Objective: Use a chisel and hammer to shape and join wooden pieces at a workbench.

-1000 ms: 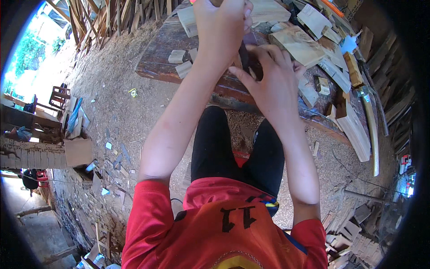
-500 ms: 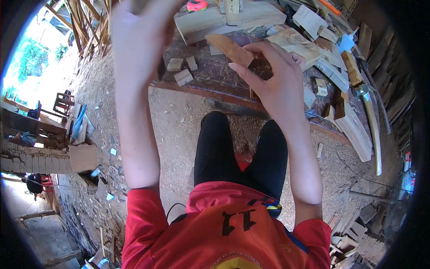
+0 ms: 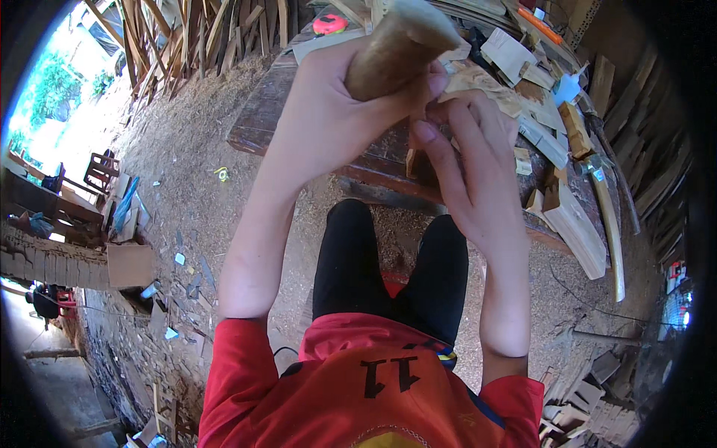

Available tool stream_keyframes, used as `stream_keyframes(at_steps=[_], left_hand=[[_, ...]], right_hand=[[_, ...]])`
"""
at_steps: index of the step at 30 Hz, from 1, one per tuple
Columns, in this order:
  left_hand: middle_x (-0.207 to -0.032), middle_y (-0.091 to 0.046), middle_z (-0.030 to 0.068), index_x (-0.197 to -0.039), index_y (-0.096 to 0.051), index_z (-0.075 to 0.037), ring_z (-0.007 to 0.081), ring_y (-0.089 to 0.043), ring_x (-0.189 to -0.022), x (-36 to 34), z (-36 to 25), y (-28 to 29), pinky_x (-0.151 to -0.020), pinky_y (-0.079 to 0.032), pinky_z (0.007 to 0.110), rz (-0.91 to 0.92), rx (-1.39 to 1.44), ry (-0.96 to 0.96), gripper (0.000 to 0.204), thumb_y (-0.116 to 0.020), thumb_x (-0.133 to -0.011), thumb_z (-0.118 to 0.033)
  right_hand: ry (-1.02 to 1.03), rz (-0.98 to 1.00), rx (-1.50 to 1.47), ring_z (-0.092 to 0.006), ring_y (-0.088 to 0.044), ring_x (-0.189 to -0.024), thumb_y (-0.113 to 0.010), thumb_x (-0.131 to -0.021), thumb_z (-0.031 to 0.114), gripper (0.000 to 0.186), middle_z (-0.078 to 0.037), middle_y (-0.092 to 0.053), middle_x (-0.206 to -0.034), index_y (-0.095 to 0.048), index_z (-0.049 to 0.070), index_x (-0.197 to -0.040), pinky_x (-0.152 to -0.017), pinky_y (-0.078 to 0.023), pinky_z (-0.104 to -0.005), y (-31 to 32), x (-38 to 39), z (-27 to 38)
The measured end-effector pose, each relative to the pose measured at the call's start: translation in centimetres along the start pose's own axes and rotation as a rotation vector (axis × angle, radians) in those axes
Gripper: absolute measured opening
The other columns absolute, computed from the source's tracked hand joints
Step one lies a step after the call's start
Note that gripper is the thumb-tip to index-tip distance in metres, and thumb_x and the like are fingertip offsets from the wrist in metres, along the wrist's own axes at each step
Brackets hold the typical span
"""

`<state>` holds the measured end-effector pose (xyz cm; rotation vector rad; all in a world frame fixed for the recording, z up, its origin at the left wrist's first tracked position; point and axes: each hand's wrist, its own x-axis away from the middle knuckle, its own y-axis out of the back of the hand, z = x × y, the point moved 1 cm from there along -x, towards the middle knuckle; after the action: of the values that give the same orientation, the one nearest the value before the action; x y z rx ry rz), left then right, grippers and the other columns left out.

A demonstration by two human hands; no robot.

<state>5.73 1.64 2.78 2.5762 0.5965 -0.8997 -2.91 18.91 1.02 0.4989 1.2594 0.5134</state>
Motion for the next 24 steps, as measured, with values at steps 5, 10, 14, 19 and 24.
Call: stream_keyframes(at_steps=[5, 10, 14, 19, 24], left_hand=[[-0.083, -0.072, -0.0007, -0.101, -0.074, -0.002, 0.0052, -0.06, -0.075, 0.1, 0.1, -0.4, -0.066, -0.048, 0.026, -0.003, -0.082, 0.069, 0.033, -0.085, -0.091, -0.032], [-0.1, -0.077, 0.0043, -0.108, -0.077, -0.004, 0.0054, -0.064, -0.071, 0.2, -0.8, -0.6, -0.064, -0.049, 0.023, 0.029, -0.049, 0.028, 0.019, -0.077, -0.098, -0.02], [-0.089, -0.074, 0.0003, -0.103, -0.076, -0.003, 0.0042, -0.062, -0.073, 0.5, -1.5, -0.1, -0.063, -0.047, 0.023, 0.017, 0.07, 0.111, 0.017, -0.078, -0.096, -0.02], [-0.092, -0.075, 0.0005, -0.107, -0.077, -0.003, 0.0049, -0.063, -0.075, 0.6, -2.0, 0.8, -0.066, -0.048, 0.023, 0.03, 0.11, 0.07, 0.017, -0.076, -0.096, -0.016], [-0.101, -0.076, 0.003, -0.111, -0.077, -0.003, 0.0081, -0.067, -0.082, -0.1, -2.9, 0.5, -0.074, -0.053, 0.026, 0.067, 0.133, -0.054, 0.018, -0.073, -0.098, -0.014]], right_hand=[[-0.049, 0.059, -0.168, -0.0329, -0.06, -0.087, -0.066, -0.099, 0.015, 0.012, -0.011, -0.059, -0.089, -0.064, 0.003, -0.099, -0.084, -0.041, -0.0399, 0.7, 0.5, -0.4], [-0.168, 0.01, -0.403, -0.0296, -0.06, -0.083, -0.062, -0.1, 0.01, 0.009, -0.01, -0.061, -0.085, -0.065, 0.002, -0.097, -0.081, -0.043, -0.037, 0.7, 1.4, -0.4], [-0.251, -0.041, -0.501, -0.026, -0.059, -0.08, -0.061, -0.1, 0.009, 0.008, -0.009, -0.062, -0.085, -0.064, 0.003, -0.095, -0.08, -0.043, -0.0349, 1.5, 1.8, -0.1], [-0.023, 0.088, -0.187, -0.0254, -0.057, -0.081, -0.061, -0.092, 0.004, 0.007, -0.009, -0.059, -0.085, -0.065, 0.004, -0.097, -0.076, -0.04, -0.0355, 3.7, 1.1, 0.5], [-0.092, 0.079, -0.072, -0.032, -0.059, -0.084, -0.068, -0.094, 0.013, 0.011, -0.011, -0.061, -0.089, -0.065, 0.005, -0.1, -0.078, -0.043, -0.0405, 4.0, 0.1, 1.7]])
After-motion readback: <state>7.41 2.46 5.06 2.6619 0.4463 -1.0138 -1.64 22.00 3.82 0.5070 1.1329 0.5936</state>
